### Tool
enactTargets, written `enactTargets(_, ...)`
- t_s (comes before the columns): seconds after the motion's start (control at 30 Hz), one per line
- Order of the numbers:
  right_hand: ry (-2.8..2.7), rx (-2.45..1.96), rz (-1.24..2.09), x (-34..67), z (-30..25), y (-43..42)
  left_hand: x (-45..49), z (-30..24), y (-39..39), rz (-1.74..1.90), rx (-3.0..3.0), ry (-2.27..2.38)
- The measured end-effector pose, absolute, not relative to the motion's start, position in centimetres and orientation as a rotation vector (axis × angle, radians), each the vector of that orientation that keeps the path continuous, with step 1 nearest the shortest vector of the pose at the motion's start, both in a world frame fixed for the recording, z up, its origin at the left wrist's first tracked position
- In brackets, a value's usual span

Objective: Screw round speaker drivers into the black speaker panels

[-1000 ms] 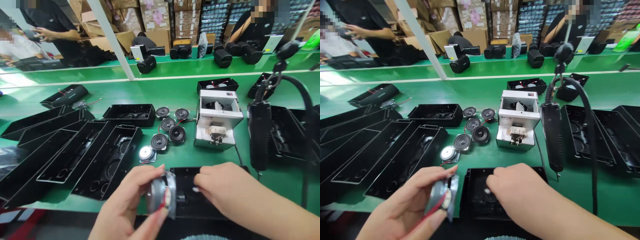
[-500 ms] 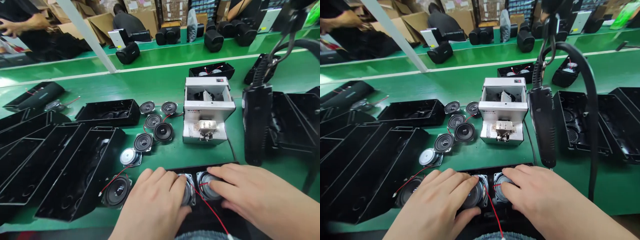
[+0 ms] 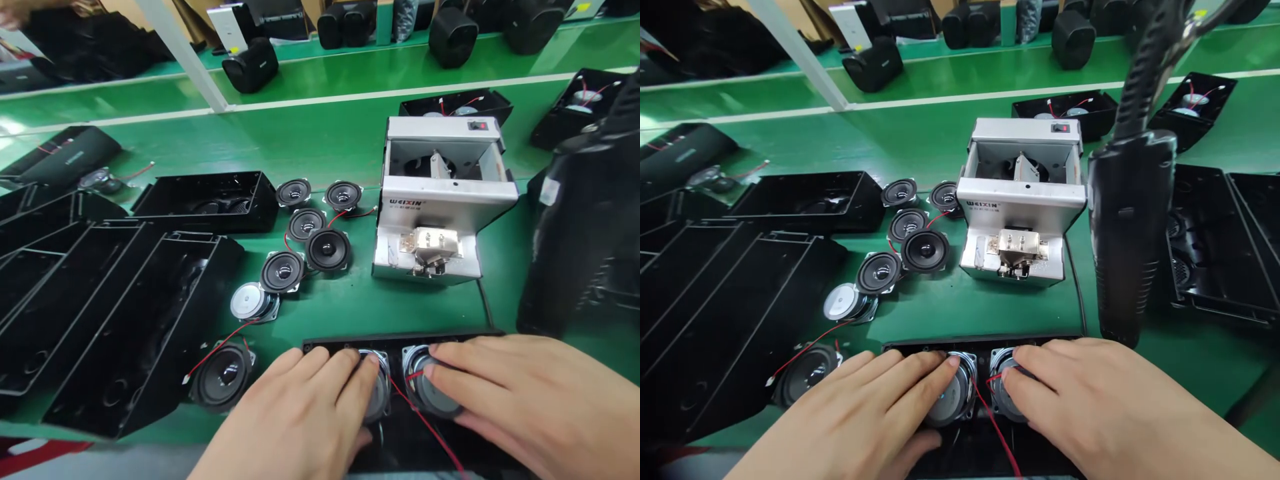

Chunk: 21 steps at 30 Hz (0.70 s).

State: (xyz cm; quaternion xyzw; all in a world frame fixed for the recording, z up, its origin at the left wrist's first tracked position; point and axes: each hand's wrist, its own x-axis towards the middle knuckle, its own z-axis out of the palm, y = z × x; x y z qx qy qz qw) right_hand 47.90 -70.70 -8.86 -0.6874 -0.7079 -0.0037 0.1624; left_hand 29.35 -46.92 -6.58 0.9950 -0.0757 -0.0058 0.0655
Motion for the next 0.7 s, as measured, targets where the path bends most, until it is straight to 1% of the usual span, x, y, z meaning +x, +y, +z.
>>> enactTargets(0.13,-2.035,-1.955,-0.022,48.0,-8.8,-70.4,29.8,-6.9,-46.6,-0.009,2.965,-0.249)
enactTargets(0.3,-2.072,-1.935,-0.078,48.2,-8.7,-70.6,29.0,-7.7,-46.3,0.114,2.956,-0.231)
enactTargets(0.43,-2.073,-1.939,-0.059,48.4,-8.6,-70.4,28.8,-8.0,-46.4,0.183,2.977,-0.229)
enactTargets(0.7,-2.049,-1.961,-0.003,48.2,-8.2,-69.9,28.7,-7.9,-46.7,0.145,2.891,-0.117)
